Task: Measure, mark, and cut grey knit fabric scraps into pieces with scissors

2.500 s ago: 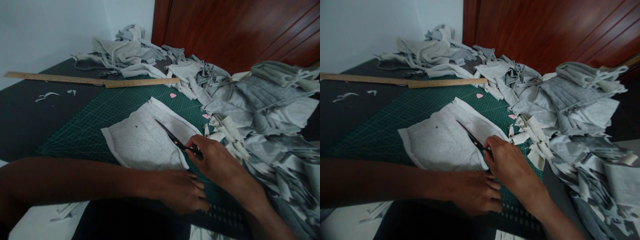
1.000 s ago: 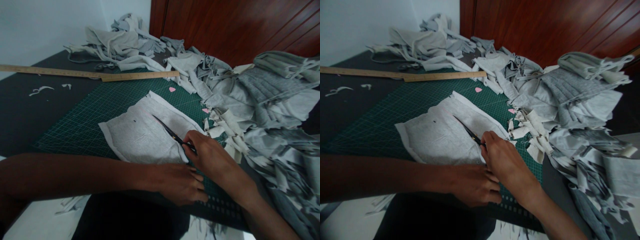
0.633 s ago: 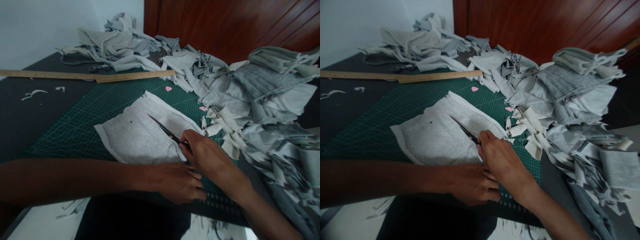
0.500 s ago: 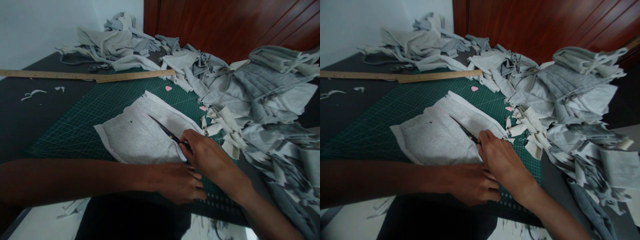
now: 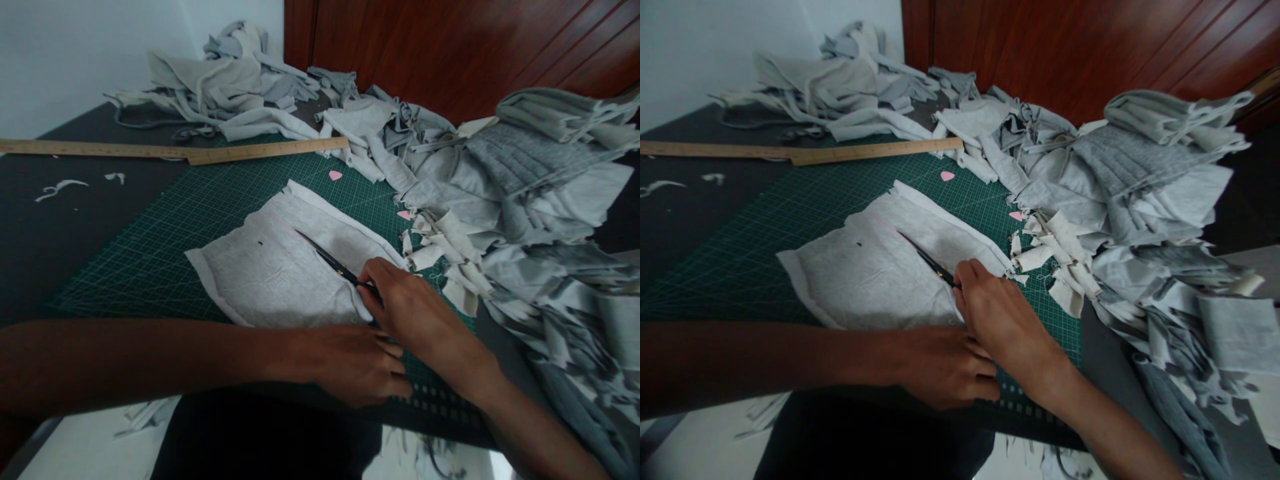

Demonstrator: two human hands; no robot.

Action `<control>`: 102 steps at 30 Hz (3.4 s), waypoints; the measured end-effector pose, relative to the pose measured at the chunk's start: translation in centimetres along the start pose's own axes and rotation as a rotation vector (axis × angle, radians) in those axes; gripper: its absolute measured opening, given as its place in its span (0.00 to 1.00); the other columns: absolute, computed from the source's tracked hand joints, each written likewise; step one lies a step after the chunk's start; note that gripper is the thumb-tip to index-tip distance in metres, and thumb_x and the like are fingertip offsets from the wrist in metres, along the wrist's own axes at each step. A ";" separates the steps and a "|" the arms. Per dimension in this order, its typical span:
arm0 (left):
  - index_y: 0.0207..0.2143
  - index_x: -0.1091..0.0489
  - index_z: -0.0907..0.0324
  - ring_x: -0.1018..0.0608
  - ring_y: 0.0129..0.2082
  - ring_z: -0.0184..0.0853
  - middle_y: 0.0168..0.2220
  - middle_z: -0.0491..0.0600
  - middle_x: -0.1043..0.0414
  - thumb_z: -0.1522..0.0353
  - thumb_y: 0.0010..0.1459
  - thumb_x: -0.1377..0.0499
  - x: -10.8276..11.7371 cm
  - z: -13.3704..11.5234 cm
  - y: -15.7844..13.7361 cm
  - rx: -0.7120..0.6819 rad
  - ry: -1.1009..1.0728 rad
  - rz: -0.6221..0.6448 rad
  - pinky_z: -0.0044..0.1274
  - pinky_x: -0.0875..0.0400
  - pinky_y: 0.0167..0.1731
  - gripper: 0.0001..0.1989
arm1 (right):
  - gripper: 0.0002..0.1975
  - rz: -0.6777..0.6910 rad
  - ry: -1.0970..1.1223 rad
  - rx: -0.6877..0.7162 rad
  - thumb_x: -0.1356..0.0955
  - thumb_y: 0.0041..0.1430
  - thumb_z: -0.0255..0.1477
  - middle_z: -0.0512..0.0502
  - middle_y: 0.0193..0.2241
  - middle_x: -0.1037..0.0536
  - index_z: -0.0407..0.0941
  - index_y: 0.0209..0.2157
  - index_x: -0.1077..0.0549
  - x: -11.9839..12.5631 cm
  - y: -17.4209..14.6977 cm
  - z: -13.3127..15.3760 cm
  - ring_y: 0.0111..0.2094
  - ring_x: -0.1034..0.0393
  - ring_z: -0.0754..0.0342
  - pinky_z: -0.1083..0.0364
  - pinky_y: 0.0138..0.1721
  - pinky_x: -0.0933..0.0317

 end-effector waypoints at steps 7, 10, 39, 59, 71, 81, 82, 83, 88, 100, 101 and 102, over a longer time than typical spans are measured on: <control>0.38 0.25 0.58 0.19 0.43 0.38 0.37 0.48 0.18 0.70 0.64 0.38 0.0 0.0 0.1 0.004 -0.008 0.021 0.30 0.25 0.48 0.02 | 0.05 -0.009 -0.017 0.022 0.34 0.70 0.21 0.48 0.34 0.24 0.45 0.42 0.30 0.0 -0.1 0.1 0.32 0.26 0.48 0.52 0.31 0.42; 0.38 0.24 0.58 0.19 0.42 0.39 0.37 0.49 0.18 0.71 0.63 0.38 0.0 0.1 0.1 0.000 -0.014 0.025 0.31 0.25 0.47 0.02 | 0.04 0.000 -0.015 0.014 0.34 0.71 0.21 0.48 0.34 0.25 0.45 0.42 0.30 -0.2 -0.2 0.1 0.32 0.26 0.49 0.52 0.31 0.42; 0.45 0.25 0.64 0.21 0.44 0.38 0.45 0.53 0.22 0.74 0.68 0.44 1.3 0.5 -0.2 0.233 0.078 -0.094 0.29 0.27 0.45 0.08 | 0.06 0.119 0.071 -0.029 0.36 0.74 0.27 0.45 0.33 0.19 0.45 0.49 0.30 -0.8 0.3 -1.2 0.34 0.23 0.49 0.54 0.34 0.43; 0.49 0.28 0.67 0.23 0.25 0.36 0.35 0.53 0.22 0.74 0.68 0.50 1.1 0.1 -1.1 0.532 0.389 0.044 0.31 0.44 0.19 0.14 | 0.04 0.140 0.135 0.010 0.37 0.74 0.28 0.51 0.28 0.24 0.46 0.47 0.31 -1.1 0.6 -1.8 0.26 0.32 0.55 0.56 0.31 0.48; 0.48 0.24 0.69 0.19 0.31 0.39 0.39 0.57 0.20 0.71 0.66 0.45 1.4 0.6 -0.3 0.577 0.281 0.128 0.31 0.34 0.21 0.14 | 0.04 0.126 0.100 0.063 0.34 0.71 0.27 0.54 0.24 0.26 0.49 0.43 0.27 -0.4 0.9 -2.0 0.24 0.32 0.56 0.57 0.28 0.50; 0.61 0.30 0.79 0.17 0.47 0.42 0.59 0.71 0.24 0.67 0.68 0.45 0.8 0.3 -0.6 0.552 0.394 0.035 0.28 0.31 0.22 0.27 | 0.03 0.138 0.061 0.114 0.31 0.69 0.27 0.55 0.23 0.26 0.49 0.39 0.25 2.7 1.5 -1.5 0.25 0.35 0.56 0.56 0.31 0.52; 0.62 0.30 0.79 0.17 0.49 0.43 0.60 0.71 0.25 0.67 0.68 0.45 0.8 0.2 -0.6 0.549 0.409 0.033 0.28 0.31 0.22 0.27 | 0.03 0.138 0.054 0.114 0.31 0.68 0.27 0.55 0.23 0.27 0.49 0.39 0.25 2.9 1.5 -1.5 0.25 0.35 0.56 0.56 0.31 0.51; 0.62 0.30 0.79 0.17 0.50 0.43 0.60 0.71 0.25 0.67 0.68 0.45 0.7 0.2 -0.6 0.541 0.429 0.034 0.28 0.30 0.23 0.27 | 0.02 0.136 0.050 0.110 0.30 0.68 0.27 0.55 0.23 0.26 0.49 0.39 0.24 3.1 1.5 -1.5 0.25 0.35 0.56 0.56 0.31 0.51; 0.56 0.26 0.75 0.18 0.52 0.45 0.55 0.70 0.22 0.71 0.69 0.48 0.9 -0.3 -0.8 0.456 0.486 0.055 0.27 0.33 0.22 0.21 | 0.02 0.115 0.048 0.075 0.31 0.68 0.28 0.54 0.24 0.25 0.49 0.41 0.24 2.4 1.2 -1.4 0.25 0.34 0.56 0.56 0.31 0.51; 0.44 0.27 0.65 0.25 0.25 0.31 0.46 0.60 0.25 0.72 0.67 0.45 1.0 0.4 -1.1 0.507 0.168 -0.005 0.26 0.32 0.21 0.08 | 0.02 0.037 0.058 0.056 0.30 0.68 0.28 0.52 0.27 0.21 0.48 0.41 0.24 2.1 1.6 -0.7 0.27 0.30 0.55 0.56 0.31 0.49; 0.43 0.27 0.65 0.26 0.23 0.30 0.45 0.59 0.25 0.71 0.67 0.45 1.0 0.4 -1.1 0.512 0.164 -0.014 0.26 0.34 0.21 0.08 | 0.02 0.037 0.061 0.057 0.30 0.68 0.29 0.52 0.27 0.21 0.48 0.40 0.24 2.0 1.8 -0.7 0.27 0.29 0.55 0.56 0.31 0.49; 0.42 0.28 0.64 0.27 0.22 0.30 0.43 0.58 0.25 0.70 0.68 0.45 1.1 0.3 -1.1 0.515 0.164 -0.022 0.26 0.35 0.20 0.08 | 0.02 0.037 0.063 0.059 0.30 0.69 0.29 0.51 0.27 0.21 0.48 0.40 0.24 2.0 2.1 -0.6 0.27 0.30 0.55 0.56 0.31 0.49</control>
Point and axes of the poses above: each hand's wrist, its own y-axis towards the middle knuckle, its own x-axis out of the back of the hand, z = x × y, the point moved 6 cm from there along y, towards the middle knuckle
